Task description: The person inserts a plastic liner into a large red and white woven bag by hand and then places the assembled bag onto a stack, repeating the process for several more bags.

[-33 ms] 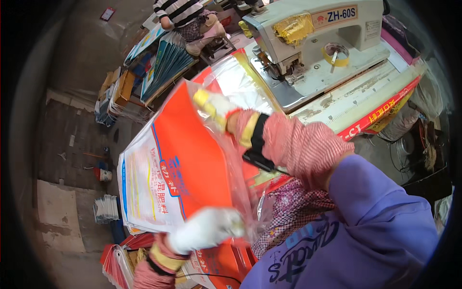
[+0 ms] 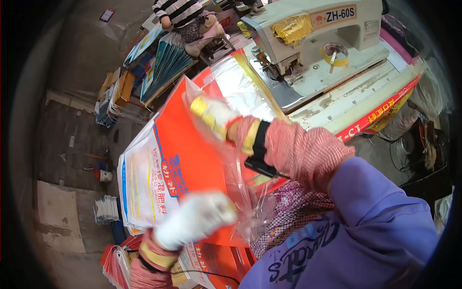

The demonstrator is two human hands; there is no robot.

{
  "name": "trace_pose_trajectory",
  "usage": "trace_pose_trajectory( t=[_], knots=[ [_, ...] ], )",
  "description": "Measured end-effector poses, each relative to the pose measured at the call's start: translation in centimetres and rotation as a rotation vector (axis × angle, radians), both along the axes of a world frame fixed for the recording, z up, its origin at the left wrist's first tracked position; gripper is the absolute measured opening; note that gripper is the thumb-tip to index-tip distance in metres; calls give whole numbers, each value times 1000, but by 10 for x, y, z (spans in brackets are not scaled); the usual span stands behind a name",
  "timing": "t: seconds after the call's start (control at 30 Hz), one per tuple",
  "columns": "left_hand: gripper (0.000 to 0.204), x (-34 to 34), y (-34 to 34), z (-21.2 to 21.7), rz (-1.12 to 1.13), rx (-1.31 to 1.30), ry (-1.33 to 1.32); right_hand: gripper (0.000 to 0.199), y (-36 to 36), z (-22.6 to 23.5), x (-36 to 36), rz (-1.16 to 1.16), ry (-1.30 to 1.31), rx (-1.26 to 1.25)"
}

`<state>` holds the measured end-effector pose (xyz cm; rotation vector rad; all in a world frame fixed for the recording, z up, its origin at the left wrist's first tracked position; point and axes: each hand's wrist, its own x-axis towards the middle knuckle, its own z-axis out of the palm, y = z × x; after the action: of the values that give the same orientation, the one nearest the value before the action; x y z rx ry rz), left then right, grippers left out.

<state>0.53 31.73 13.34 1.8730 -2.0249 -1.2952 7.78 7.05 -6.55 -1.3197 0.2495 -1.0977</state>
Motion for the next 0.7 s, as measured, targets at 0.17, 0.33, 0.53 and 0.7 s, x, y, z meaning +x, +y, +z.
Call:
trace_pose_trajectory(
  t=[0.17, 0.33, 0.53, 0.7],
  knots=[
    [51, 34, -112, 27, -96, -1051, -938, 50, 81, 49, -58, 188, 124, -8],
    [16, 46, -158, -14, -257, -1013, -1104, 43, 94, 109, -121, 338, 642, -250],
    [30, 78, -158, -6, 8, -654, -663, 51, 80, 76, -121, 421, 652, -211],
    [22, 96, -195, 27, -101, -593, -1237, 28, 104, 37, -75, 370, 857, -828]
  ],
)
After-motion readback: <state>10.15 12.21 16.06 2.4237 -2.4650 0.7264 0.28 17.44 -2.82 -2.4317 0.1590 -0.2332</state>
